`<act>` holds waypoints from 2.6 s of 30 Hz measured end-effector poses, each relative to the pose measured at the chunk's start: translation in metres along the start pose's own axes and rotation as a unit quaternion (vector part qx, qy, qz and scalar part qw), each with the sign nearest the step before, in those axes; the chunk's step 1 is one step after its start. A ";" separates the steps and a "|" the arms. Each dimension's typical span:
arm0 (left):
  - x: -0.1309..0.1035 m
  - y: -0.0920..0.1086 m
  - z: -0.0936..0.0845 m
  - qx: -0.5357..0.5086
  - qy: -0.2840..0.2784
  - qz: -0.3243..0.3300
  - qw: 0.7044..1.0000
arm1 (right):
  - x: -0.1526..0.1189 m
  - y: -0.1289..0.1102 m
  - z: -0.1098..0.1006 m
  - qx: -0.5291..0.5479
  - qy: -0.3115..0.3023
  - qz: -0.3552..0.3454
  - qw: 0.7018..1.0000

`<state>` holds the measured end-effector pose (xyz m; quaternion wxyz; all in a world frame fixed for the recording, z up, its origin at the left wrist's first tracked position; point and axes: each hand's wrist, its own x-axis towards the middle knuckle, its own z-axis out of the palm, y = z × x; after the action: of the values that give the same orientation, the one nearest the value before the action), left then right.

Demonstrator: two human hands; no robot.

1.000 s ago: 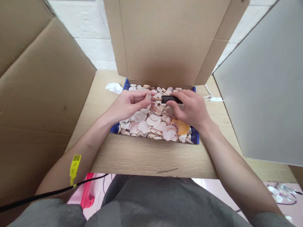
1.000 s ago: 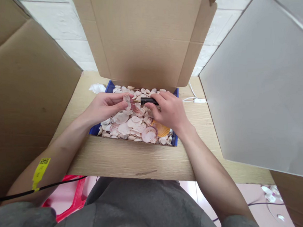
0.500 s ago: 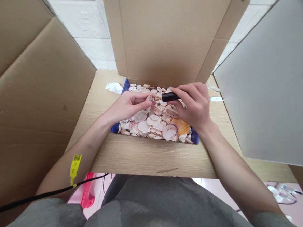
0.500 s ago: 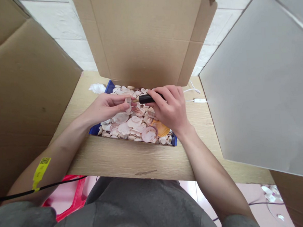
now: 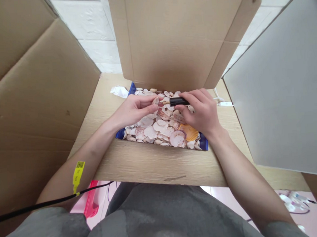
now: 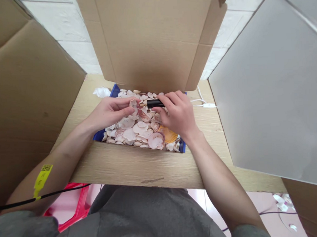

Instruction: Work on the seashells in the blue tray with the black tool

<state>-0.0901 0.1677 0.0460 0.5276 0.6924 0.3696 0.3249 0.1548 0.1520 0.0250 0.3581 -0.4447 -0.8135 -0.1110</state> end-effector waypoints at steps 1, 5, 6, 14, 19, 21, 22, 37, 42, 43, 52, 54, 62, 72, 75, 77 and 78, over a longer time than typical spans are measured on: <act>0.000 0.001 0.001 -0.002 0.010 -0.001 1.000 | 0.000 -0.001 0.000 0.011 -0.028 0.011 0.999; 0.001 0.001 0.002 -0.002 0.031 0.000 1.000 | -0.002 -0.002 0.000 0.031 -0.086 0.043 0.995; 0.001 0.001 0.002 0.000 0.032 0.006 0.999 | -0.002 -0.002 0.000 0.029 -0.084 0.042 0.995; 0.000 -0.005 0.000 0.013 -0.007 0.014 1.000 | 0.000 0.002 0.001 0.006 -0.012 -0.004 1.000; 0.000 -0.004 0.000 0.013 -0.038 0.000 0.999 | 0.000 0.001 0.001 -0.012 0.014 -0.015 1.000; -0.001 -0.003 -0.001 0.018 -0.047 -0.008 0.999 | 0.000 0.000 0.001 -0.020 0.019 -0.012 1.000; -0.001 -0.003 -0.001 0.023 -0.051 -0.011 0.998 | 0.000 0.000 0.001 -0.022 0.021 -0.010 0.999; 0.000 -0.006 -0.001 0.002 -0.012 0.003 1.000 | 0.000 0.002 0.001 0.012 -0.033 0.007 0.999; 0.001 -0.004 0.001 -0.002 0.028 0.003 1.000 | -0.001 -0.001 0.000 0.023 -0.069 0.021 0.997; 0.001 -0.003 0.001 -0.002 0.030 0.004 1.000 | -0.002 -0.001 0.000 0.027 -0.075 0.023 0.997; 0.000 -0.002 -0.002 0.046 0.003 -0.012 0.999 | 0.000 0.002 0.001 0.002 -0.024 -0.002 1.000; 0.000 -0.002 -0.003 0.058 -0.011 -0.015 0.998 | 0.000 0.002 0.001 -0.006 -0.013 -0.005 1.000; -0.001 0.001 -0.005 0.070 -0.057 -0.022 0.996 | -0.002 0.000 0.000 -0.016 0.008 -0.019 1.000; -0.001 0.001 -0.003 0.030 -0.020 -0.021 0.999 | -0.001 -0.001 0.001 -0.029 0.034 -0.007 0.999; 0.000 0.002 0.000 -0.015 0.029 -0.019 0.999 | 0.000 -0.001 0.001 -0.019 0.023 0.009 1.000; 0.001 0.001 0.001 -0.027 0.050 -0.012 0.998 | 0.000 -0.001 0.002 -0.010 0.004 0.016 1.000; 0.001 0.001 0.001 -0.028 0.058 -0.008 0.998 | -0.001 -0.001 0.002 -0.006 -0.007 0.019 1.000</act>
<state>-0.0887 0.1678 0.0470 0.5273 0.6541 0.3956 0.3709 0.1532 0.1520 0.0231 0.3518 -0.4633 -0.8065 -0.1059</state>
